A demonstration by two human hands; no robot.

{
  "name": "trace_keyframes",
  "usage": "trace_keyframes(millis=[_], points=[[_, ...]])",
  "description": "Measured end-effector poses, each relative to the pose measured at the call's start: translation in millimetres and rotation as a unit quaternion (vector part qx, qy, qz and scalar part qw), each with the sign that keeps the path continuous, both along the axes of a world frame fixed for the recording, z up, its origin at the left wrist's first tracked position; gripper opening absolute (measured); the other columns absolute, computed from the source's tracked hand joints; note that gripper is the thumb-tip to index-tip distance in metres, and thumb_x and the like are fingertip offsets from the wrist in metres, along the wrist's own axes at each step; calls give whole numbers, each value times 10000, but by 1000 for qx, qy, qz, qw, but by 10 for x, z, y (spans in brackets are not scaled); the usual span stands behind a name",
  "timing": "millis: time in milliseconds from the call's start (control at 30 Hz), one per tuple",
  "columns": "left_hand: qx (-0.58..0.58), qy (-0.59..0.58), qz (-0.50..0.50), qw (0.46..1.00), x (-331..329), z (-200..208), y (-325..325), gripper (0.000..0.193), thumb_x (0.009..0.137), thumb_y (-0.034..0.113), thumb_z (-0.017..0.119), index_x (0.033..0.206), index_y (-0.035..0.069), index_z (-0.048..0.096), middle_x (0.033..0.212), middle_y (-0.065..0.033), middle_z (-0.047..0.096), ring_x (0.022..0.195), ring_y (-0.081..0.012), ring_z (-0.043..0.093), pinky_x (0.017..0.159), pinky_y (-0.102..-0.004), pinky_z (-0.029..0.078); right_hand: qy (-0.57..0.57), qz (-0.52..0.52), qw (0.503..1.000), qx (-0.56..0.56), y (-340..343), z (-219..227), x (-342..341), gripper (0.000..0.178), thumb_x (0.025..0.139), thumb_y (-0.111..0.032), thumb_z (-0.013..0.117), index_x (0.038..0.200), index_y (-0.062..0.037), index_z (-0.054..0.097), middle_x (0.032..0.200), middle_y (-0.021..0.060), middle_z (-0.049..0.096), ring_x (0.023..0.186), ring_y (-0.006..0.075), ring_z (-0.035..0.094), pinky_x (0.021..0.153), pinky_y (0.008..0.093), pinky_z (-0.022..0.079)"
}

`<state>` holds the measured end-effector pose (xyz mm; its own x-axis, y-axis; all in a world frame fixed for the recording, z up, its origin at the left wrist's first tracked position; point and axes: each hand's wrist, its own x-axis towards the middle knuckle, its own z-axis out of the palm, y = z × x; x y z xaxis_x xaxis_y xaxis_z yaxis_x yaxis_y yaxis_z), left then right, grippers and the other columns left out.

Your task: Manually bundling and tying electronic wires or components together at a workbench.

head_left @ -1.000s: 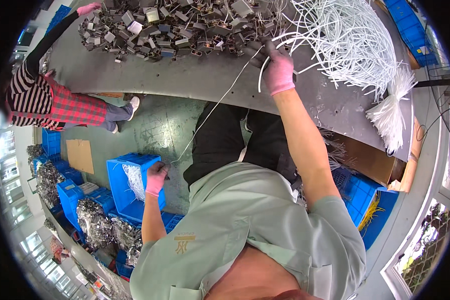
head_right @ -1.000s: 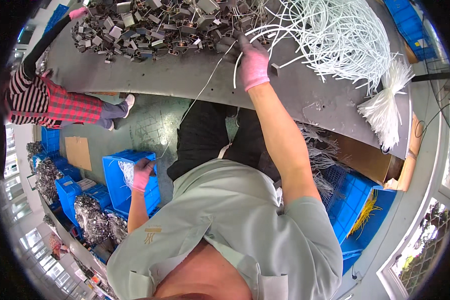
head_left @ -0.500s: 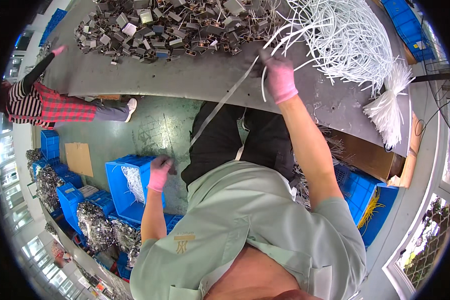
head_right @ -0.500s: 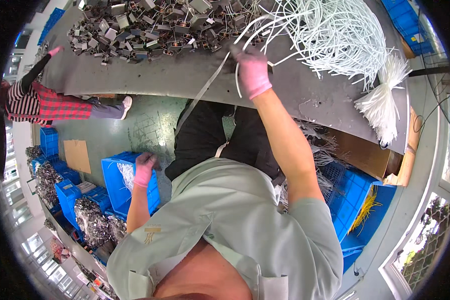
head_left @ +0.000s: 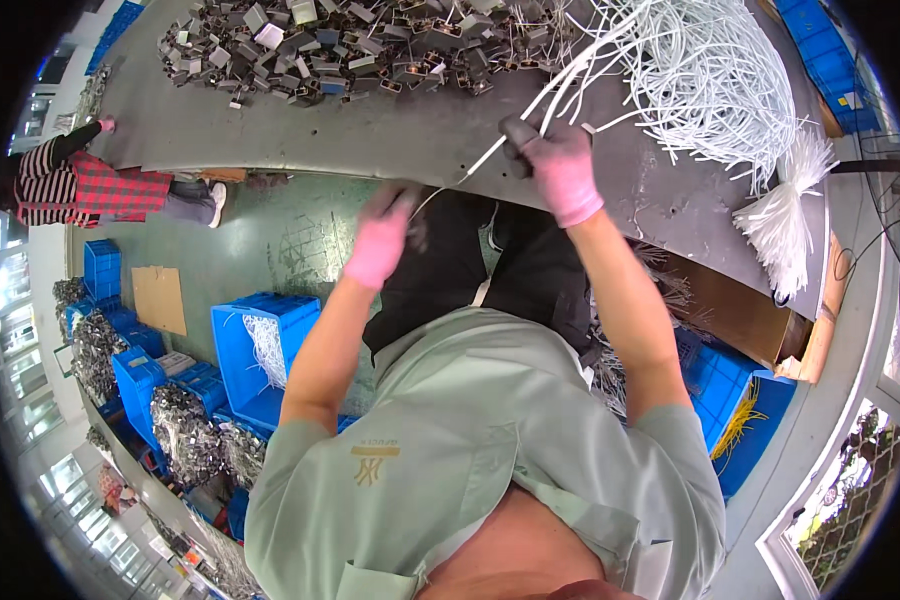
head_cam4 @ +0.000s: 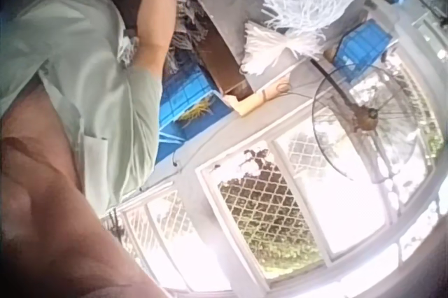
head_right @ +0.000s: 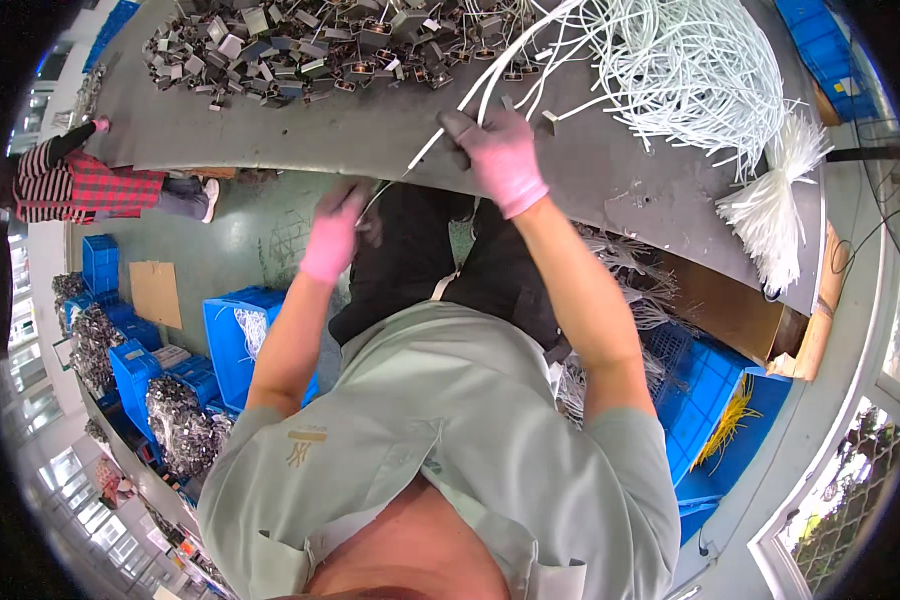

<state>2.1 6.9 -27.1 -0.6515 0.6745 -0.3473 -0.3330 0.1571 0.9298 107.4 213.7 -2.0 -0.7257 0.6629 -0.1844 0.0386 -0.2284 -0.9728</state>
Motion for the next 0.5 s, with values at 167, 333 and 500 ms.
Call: trace_keyframes(millis=[167,333,500], points=[[38,17,-43,998,-3,21,751,213,933,185,518,1065,29,582,660,-43,515,484,-113,486,441,-270,427,-41,-37,993,104,26,-183,8,197,858,-165,665,788,17,634,624,43,592,476,86,494,444,233,372],[70,71,-81,992,61,105,1285,241,928,208,538,1076,26,595,738,-48,578,516,-119,545,456,-269,460,-57,-52,994,72,491,-16,70,248,850,-204,677,765,28,657,630,60,611,515,103,521,488,270,419],[110,9,-106,988,108,195,1715,259,937,205,537,1071,-15,563,779,-62,617,617,-122,582,555,-257,492,-205,-27,966,154,798,-40,53,373,844,-309,659,820,63,654,637,127,614,578,186,567,572,352,451]])
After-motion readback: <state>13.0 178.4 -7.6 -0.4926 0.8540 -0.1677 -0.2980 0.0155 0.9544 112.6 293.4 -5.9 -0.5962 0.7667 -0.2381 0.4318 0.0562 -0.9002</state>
